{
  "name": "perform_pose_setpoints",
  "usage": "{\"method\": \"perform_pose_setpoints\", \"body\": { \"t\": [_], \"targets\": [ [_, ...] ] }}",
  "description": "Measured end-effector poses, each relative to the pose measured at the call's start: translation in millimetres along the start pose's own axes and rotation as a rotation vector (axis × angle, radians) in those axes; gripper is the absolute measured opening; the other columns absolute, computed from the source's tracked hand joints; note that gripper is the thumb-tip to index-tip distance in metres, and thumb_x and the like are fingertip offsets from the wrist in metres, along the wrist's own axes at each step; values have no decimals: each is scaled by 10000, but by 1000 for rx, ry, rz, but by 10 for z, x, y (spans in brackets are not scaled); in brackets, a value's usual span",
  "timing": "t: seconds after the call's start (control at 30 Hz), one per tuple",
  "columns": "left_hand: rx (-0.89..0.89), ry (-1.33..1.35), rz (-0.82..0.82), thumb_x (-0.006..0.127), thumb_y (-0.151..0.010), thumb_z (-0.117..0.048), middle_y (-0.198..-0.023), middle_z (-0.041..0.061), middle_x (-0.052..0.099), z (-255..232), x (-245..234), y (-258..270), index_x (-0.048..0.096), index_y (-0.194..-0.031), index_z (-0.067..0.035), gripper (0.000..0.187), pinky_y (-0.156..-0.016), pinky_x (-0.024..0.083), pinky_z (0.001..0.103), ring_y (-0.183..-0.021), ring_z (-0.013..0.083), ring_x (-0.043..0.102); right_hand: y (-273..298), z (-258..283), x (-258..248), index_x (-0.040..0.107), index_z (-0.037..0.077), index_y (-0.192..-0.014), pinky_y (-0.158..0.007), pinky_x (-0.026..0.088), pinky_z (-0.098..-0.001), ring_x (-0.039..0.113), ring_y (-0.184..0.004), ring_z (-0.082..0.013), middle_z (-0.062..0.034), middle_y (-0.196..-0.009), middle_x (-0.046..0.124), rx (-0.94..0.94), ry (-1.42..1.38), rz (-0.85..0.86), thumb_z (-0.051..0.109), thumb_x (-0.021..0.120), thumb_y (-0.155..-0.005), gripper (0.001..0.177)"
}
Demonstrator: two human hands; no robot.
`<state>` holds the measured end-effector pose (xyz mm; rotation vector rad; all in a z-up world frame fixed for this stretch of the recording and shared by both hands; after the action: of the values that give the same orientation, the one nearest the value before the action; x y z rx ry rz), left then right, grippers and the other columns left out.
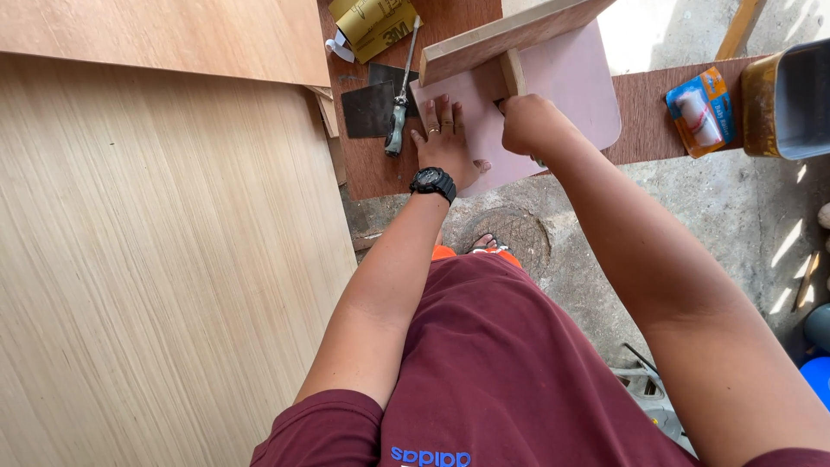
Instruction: Applying wood filler to the joints of a small wooden assembly and scraping off the excess to create a smooth finish.
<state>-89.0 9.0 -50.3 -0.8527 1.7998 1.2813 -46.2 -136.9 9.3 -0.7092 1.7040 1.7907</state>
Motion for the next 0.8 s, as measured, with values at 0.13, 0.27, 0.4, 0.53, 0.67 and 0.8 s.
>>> {"method": "perform_pose_setpoints", "body": {
  "t": [0.13, 0.27, 0.4, 0.53, 0.67, 0.8],
  "targets": [
    [-29, 11, 64, 774, -953, -757, -1856, 163, -55, -45, -107, 68, 78, -1781, -70, 1282, -1287, 225, 794, -1699, 442, -84, 374, 15, 61, 774, 47, -1325, -952, 644, -592, 791, -1108, -453, -230, -1125, 818, -39, -14, -40, 101, 591, -895, 471],
    [-26, 33, 96, 798, -928, -749, -1856, 162, -67, -40, -99, 32, 66, -1782, -66, 1315, -1284, 201, 811, -1698, 442, -92, 581, -60, 394, 728, 63, -1434, -955, 646, -588, 785, -1116, -465, -253, -1180, 805, -32, -61, -26, 106, 579, -899, 558],
    [-34, 42, 116, 797, -942, -723, -1856, 162, -50, -95, -252, 91, 70, -1778, -66, 1288, -1291, 186, 811, -1699, 435, -75, 849, -121, 509, 684, 30, -1481, -936, 650, -596, 790, -1102, -471, -268, -1164, 809, -54, -40, -9, 84, 530, -927, 578],
    [-50, 35, 162, 750, -984, -720, -1853, 153, -97, -76, -287, 160, 13, -1779, -67, 1265, -1296, 175, 804, -1694, 425, -117, 1035, -119, 658, 713, -14, -1432, -888, 656, -610, 798, -1050, -490, -302, -1133, 803, -53, -107, -12, 61, 539, -935, 532],
    [-19, 39, 141, 735, -991, -751, -1857, 131, -94, -51, -306, 172, 8, -1782, -80, 1267, -1306, 201, 785, -1698, 407, -124, 1308, -439, 1045, 862, 72, -1114, -612, 680, -467, 826, -635, -302, -114, -654, 791, 51, -28, 270, 126, 602, -884, 351],
    [-20, 18, 157, 719, -965, -782, -1856, 135, -85, -33, -211, 190, 1, -1777, -82, 1290, -1304, 216, 777, -1698, 412, -114, 2023, -379, 276, 678, 31, -1444, -527, 653, -482, 782, -582, -339, -248, -723, 767, 146, -559, 221, 103, 498, -997, 487]
  ]
}}
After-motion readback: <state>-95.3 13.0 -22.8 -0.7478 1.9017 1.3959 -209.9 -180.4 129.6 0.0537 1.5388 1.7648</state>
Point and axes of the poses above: each hand's wrist, its own y-axis away from the middle knuckle, its own x-axis out of the palm, z = x × y, the point moved 7 cm from there along -y, towards the middle knuckle
